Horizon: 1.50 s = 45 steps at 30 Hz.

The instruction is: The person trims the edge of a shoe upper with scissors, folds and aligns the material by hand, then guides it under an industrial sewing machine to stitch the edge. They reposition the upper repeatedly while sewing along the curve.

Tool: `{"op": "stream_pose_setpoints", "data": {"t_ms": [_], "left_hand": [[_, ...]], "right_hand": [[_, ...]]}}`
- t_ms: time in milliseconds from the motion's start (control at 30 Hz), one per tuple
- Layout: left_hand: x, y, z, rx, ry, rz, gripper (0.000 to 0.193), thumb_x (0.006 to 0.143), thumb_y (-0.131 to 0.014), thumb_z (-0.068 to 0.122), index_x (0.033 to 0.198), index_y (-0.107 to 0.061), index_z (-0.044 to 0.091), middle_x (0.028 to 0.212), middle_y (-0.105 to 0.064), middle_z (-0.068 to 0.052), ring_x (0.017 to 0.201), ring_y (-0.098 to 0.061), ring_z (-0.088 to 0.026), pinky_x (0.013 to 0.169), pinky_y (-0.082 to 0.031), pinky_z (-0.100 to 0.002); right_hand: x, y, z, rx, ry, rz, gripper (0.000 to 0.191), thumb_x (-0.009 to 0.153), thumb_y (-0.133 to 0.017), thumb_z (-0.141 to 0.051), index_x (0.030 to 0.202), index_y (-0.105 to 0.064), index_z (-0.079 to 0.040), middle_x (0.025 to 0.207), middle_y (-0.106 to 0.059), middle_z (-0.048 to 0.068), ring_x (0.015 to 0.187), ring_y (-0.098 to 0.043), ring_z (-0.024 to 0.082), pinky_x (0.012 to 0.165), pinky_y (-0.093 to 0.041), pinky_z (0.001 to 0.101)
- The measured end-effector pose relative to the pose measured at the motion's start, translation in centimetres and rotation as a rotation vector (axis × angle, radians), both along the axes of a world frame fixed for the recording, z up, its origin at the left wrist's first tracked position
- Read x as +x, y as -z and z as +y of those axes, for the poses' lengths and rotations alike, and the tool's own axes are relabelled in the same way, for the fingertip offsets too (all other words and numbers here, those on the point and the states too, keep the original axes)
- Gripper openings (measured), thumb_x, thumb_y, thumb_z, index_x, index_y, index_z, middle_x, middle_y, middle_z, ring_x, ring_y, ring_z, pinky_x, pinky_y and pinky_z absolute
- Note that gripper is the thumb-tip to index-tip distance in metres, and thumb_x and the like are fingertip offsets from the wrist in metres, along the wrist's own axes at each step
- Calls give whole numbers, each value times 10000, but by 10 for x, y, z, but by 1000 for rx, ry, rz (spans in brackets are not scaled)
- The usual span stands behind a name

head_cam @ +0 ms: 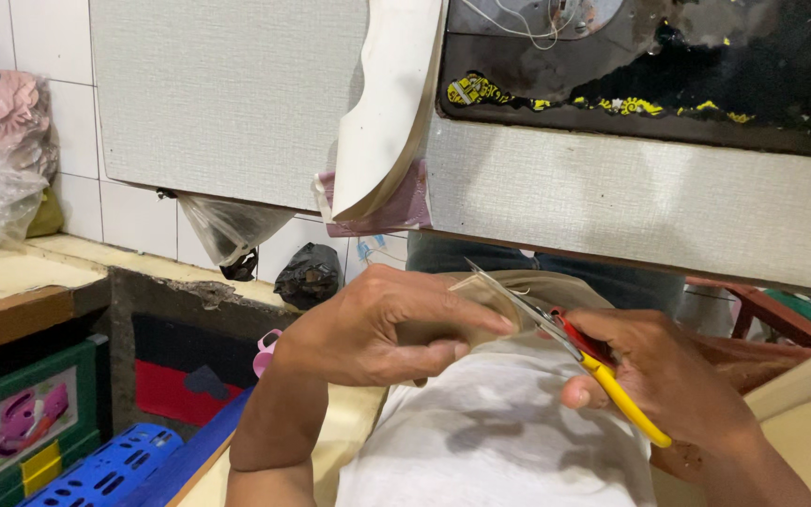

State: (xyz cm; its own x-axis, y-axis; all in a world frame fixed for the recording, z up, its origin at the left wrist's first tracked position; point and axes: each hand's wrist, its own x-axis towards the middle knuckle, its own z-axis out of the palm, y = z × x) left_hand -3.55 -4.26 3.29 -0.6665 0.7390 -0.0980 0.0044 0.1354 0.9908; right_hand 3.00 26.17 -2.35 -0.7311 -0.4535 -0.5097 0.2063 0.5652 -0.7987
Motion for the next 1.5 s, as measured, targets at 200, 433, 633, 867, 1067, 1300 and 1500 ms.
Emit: {"op": "stream_pose_setpoints", "data": {"t_ms": [200, 433, 633, 867, 1067, 1300, 1500], "left_hand": [[-2, 1, 0, -13, 13, 2, 358, 915, -731, 49, 1263, -732, 131, 1035, -793, -39, 833, -742, -128, 749, -603, -284], [-2, 4, -2, -26, 33, 8, 350, 910, -746, 58, 1252, -738, 133, 1053, -794, -43, 866, -751, -152, 769, -608, -291], [-1, -2, -2, 21, 38, -36, 398, 995, -714, 84, 1378, -643, 163, 1235, -755, -19, 949, -748, -151, 848, -611, -279], [9, 12, 9, 119, -233, -319, 404, 1045, -647, 127, 1410, -538, -8, 1243, -659, -63, 1094, -652, -84, 927, -564, -254], [27, 41, 27, 242, -375, -483, 230, 1016, -701, 108, 1194, -682, -37, 1120, -720, -95, 982, -652, -82, 852, -561, -238], [40, 49, 59, 440, -525, -397, 94, 1023, -727, 42, 1005, -654, -13, 1250, -697, -118, 1080, -652, -104, 945, -570, -257], [47, 48, 67, 408, -691, -333, 118, 966, -727, 59, 1044, -666, -6, 1225, -685, -103, 1036, -680, -110, 877, -603, -249]], "right_hand": [[2, 2, 1, 29, -13, -7, 836, 617, -535, -861, 734, -547, -33, 576, -441, 59, 555, -454, 194, 505, -400, 397], [1, 6, 5, 51, 12, -103, 770, 612, -718, -753, 708, -559, -6, 559, -426, 79, 574, -386, 200, 506, -383, 415], [11, -14, 27, 374, 186, 152, 506, 599, -874, -398, 910, -707, -35, 684, -647, 83, 601, -547, 181, 547, -460, 351], [8, 54, 126, 756, 610, 378, 262, 1135, -661, -200, 1304, -659, 1, 961, -693, 165, 785, -678, 212, 647, -560, 338], [-3, 53, 131, 583, 531, 786, 180, 1187, -649, -137, 1204, -634, 41, 1038, -694, 135, 873, -691, 174, 744, -560, 286], [21, -21, -18, -101, 399, 517, 308, 750, -833, -133, 1036, -745, -58, 1012, -748, 87, 938, -724, 185, 729, -593, 286], [16, -9, -59, -232, 564, 522, 306, 839, -810, -63, 1105, -670, -6, 1058, -723, 92, 980, -733, 137, 847, -604, 266]]}}
